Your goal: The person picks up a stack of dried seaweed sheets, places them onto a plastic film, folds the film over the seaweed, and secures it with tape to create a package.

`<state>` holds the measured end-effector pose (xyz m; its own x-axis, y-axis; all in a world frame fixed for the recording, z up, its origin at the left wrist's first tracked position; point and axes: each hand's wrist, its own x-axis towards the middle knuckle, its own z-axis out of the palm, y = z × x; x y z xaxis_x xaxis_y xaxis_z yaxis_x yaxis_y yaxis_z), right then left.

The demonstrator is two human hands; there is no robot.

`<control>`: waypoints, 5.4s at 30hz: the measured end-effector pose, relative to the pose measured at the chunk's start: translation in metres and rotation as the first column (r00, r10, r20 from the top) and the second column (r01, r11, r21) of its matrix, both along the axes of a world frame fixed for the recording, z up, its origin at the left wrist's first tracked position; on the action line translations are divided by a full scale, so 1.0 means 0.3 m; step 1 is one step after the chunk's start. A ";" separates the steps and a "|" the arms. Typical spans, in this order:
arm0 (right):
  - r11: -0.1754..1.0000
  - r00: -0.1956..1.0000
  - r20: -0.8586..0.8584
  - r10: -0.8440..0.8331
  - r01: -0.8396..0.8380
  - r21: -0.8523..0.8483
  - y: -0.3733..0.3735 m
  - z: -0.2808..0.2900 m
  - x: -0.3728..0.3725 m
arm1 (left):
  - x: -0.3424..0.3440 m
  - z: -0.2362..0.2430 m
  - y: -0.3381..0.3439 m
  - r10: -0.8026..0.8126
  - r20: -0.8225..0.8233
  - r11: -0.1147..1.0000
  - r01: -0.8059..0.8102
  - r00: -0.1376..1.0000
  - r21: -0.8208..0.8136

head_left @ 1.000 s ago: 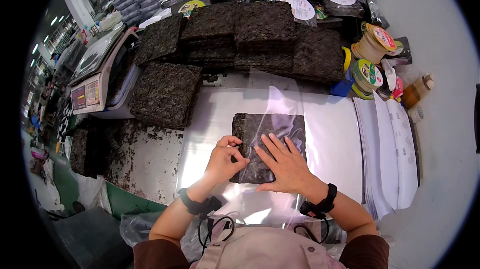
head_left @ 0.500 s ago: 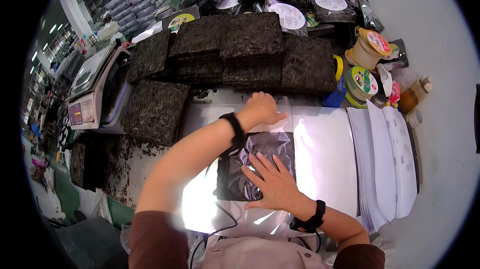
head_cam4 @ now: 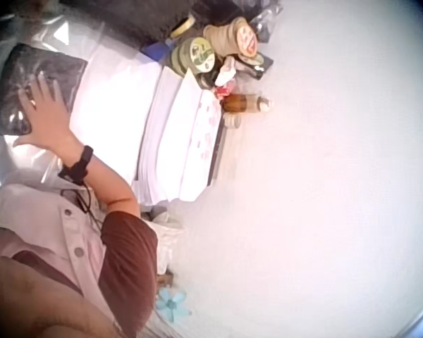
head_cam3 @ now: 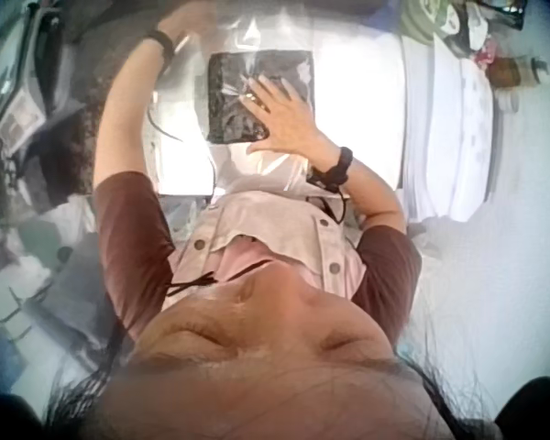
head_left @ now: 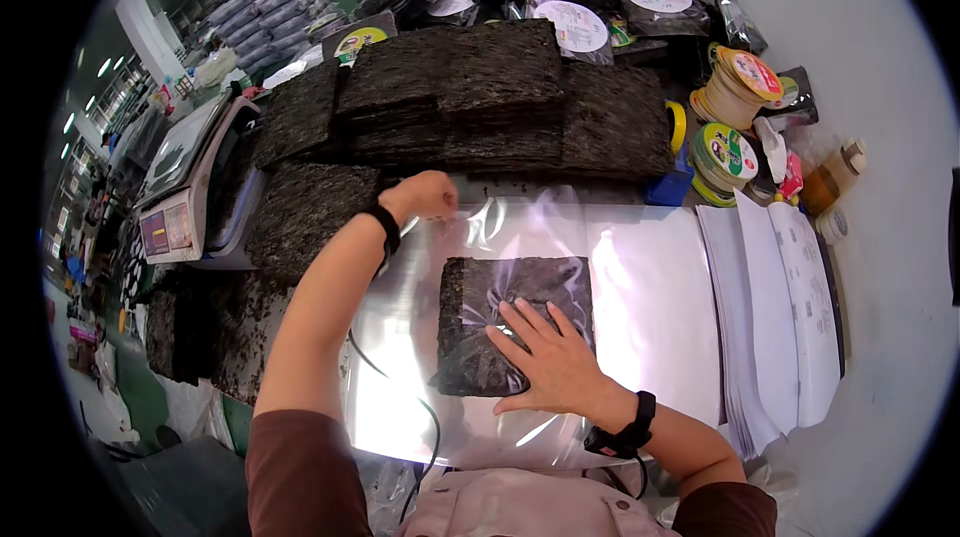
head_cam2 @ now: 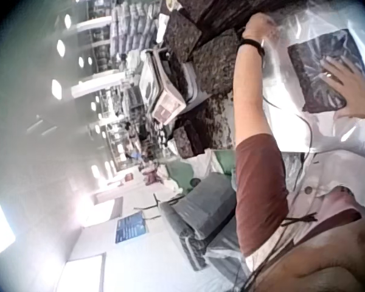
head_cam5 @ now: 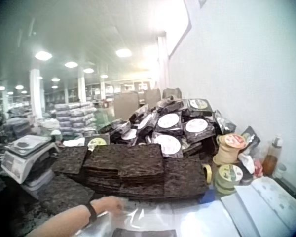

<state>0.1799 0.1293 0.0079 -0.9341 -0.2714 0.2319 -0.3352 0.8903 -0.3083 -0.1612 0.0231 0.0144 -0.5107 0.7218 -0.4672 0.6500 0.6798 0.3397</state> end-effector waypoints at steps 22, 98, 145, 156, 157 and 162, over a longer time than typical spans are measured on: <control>0.995 0.999 0.021 -0.040 0.038 0.087 -0.029 0.008 0.009 | 0.732 0.177 -0.331 -0.025 -0.288 0.865 0.165 0.957 0.475; 0.274 0.816 0.283 -0.505 0.462 -0.844 0.763 -0.142 -0.196 | 1.012 -0.048 -0.209 -0.075 -0.368 0.752 0.295 0.927 0.590; 0.669 0.815 -0.481 -0.322 -0.163 -0.725 0.120 0.143 0.358 | 0.978 0.062 -0.439 0.040 -0.369 0.306 0.340 0.929 0.889; 0.972 0.959 -0.282 0.033 -0.097 -0.216 0.062 0.393 0.209 | 0.961 0.254 -0.419 0.209 -0.770 0.346 0.691 0.603 0.635; 0.972 0.972 -0.232 0.032 -0.084 -0.218 0.052 0.395 0.200 | 0.961 0.293 -0.415 0.072 -0.730 0.355 0.666 0.680 0.656; 0.964 0.993 -0.113 0.023 -0.052 -0.259 0.015 0.409 0.166 | 0.897 0.337 -0.351 -0.350 -0.476 0.287 0.576 0.807 0.765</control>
<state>0.2296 0.1337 0.1305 -0.8897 -0.2222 0.3987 -0.4111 0.7697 -0.4883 0.1079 -0.0821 0.1154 0.0654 0.8026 0.5929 0.8713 -0.3355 0.3582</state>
